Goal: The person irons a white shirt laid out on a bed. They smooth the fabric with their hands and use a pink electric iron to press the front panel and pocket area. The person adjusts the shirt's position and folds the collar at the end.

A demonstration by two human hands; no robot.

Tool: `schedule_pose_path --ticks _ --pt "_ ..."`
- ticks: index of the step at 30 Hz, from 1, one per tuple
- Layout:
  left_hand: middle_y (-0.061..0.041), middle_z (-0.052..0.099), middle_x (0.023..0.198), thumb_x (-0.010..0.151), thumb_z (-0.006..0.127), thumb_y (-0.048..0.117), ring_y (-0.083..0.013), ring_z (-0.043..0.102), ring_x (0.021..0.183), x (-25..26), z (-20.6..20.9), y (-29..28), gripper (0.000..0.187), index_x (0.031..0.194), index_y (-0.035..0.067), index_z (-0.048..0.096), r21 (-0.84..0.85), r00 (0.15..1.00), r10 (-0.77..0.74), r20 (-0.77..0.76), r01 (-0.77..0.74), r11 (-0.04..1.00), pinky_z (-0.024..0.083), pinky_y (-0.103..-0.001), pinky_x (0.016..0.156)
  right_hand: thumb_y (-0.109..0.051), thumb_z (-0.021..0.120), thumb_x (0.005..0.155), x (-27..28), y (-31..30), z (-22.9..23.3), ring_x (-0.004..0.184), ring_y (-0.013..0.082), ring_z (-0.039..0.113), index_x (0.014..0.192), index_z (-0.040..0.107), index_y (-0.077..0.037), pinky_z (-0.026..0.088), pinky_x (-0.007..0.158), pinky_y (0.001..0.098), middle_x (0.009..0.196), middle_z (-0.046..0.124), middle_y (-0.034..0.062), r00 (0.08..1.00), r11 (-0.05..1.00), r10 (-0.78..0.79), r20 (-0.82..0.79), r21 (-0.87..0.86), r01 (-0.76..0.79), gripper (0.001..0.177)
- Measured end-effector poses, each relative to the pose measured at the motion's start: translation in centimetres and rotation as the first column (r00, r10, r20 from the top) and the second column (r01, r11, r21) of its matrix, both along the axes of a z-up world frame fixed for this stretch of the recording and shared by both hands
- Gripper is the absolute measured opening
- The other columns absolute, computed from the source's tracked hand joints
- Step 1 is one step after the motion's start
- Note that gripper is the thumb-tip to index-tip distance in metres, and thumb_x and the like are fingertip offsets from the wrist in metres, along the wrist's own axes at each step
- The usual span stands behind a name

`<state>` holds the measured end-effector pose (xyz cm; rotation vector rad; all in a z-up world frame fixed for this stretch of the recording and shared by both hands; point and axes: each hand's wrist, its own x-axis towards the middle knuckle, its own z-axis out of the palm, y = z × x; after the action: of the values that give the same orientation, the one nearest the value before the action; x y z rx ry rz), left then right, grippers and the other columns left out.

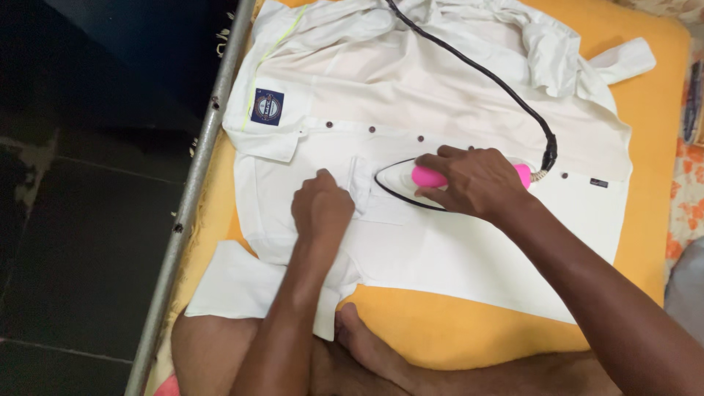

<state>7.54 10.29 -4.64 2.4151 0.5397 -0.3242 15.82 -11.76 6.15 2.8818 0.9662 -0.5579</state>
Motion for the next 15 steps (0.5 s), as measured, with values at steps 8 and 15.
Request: schedule_pose_path --ticks 8,15 --pt "-0.020 0.055 0.117 0.070 0.081 0.019 -0.0388 0.054 0.112 -0.7 2.0 -2.8 0.052 0.112 -0.001 0.058 0.056 0.977 -0.159 0.139 0.153 0.987 0.050 -0.053 0.080 -0.050 0.073 0.084 0.5 1.9 0.1 0.082 0.0356 0.071 0.121 0.068 -0.022 0.056 0.069 0.0475 0.115 0.072 0.0060 0.999 0.999 -0.034 -0.040 0.036 0.035 0.047" --pt "-0.023 0.067 0.100 0.083 0.064 0.012 -0.0417 0.065 0.096 -0.2 -1.2 -0.6 0.022 0.101 -0.001 0.063 0.040 0.984 -0.050 0.172 0.044 0.998 0.054 -0.052 0.082 -0.052 0.073 0.081 -0.3 -1.3 0.1 0.086 0.0348 0.072 0.119 0.071 -0.025 0.057 0.072 0.0480 0.104 0.075 0.0063 0.995 0.995 -0.094 -0.031 0.022 0.095 0.047"
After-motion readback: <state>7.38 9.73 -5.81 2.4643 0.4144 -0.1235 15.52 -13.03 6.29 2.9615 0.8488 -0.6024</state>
